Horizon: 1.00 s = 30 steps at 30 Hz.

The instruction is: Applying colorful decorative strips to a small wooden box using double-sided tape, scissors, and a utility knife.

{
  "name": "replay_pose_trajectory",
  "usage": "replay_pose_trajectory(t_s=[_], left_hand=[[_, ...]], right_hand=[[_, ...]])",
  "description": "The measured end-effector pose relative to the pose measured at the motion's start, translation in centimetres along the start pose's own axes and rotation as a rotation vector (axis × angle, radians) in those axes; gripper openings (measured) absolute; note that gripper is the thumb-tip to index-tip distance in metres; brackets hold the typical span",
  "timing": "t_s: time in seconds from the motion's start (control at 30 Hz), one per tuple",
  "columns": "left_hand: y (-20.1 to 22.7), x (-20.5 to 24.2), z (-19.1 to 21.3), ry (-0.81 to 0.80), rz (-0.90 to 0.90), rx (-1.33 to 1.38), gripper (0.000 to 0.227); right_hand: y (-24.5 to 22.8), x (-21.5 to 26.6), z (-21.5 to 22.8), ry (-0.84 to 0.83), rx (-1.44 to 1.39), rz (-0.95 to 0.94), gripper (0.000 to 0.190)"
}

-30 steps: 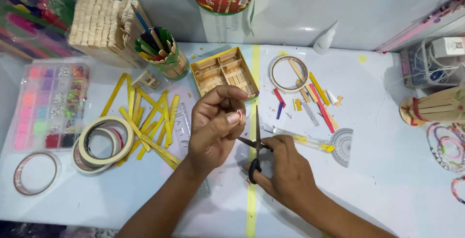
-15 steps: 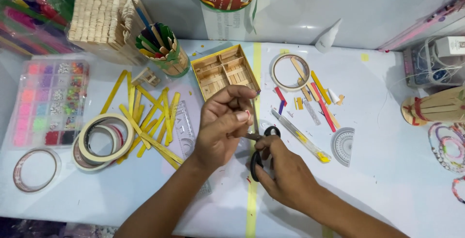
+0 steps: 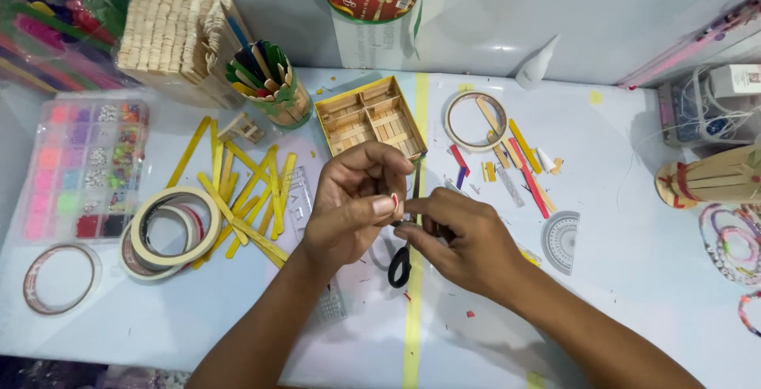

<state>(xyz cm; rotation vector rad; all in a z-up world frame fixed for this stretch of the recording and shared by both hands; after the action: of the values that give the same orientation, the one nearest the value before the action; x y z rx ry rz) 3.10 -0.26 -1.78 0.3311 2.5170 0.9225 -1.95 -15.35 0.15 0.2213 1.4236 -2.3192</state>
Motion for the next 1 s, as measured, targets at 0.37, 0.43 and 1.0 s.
replay_pose_trajectory(t_s=[0.37,0.43,1.0], left_hand=[[0.0,0.1,0.6,-0.002,0.001,-0.001,0.041],[0.0,0.1,0.7,-0.002,0.001,-0.002,0.04],[0.2,0.2,2.2,0.003,-0.012,0.064,0.038]], right_hand=[[2.2,-0.2,-0.5,0.027,-0.246,-0.14,0.01],[3.1,0.2,-0.3,0.063,-0.327,-0.223,0.011],[6.0,1.3,7.7,0.309,-0.158,-0.33,0.006]])
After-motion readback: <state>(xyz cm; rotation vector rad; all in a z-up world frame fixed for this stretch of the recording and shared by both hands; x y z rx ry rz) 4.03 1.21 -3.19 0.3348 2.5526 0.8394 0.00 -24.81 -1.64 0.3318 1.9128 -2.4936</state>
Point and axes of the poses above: each hand's wrist, its own x-axis away from the middle knuckle, its own z-axis out of the back of the hand, y = z × x, the point moved 3 cm from there along -x, towards the middle knuckle, and after that the axes turned 1 degree about -x, right-handed, at the moved point
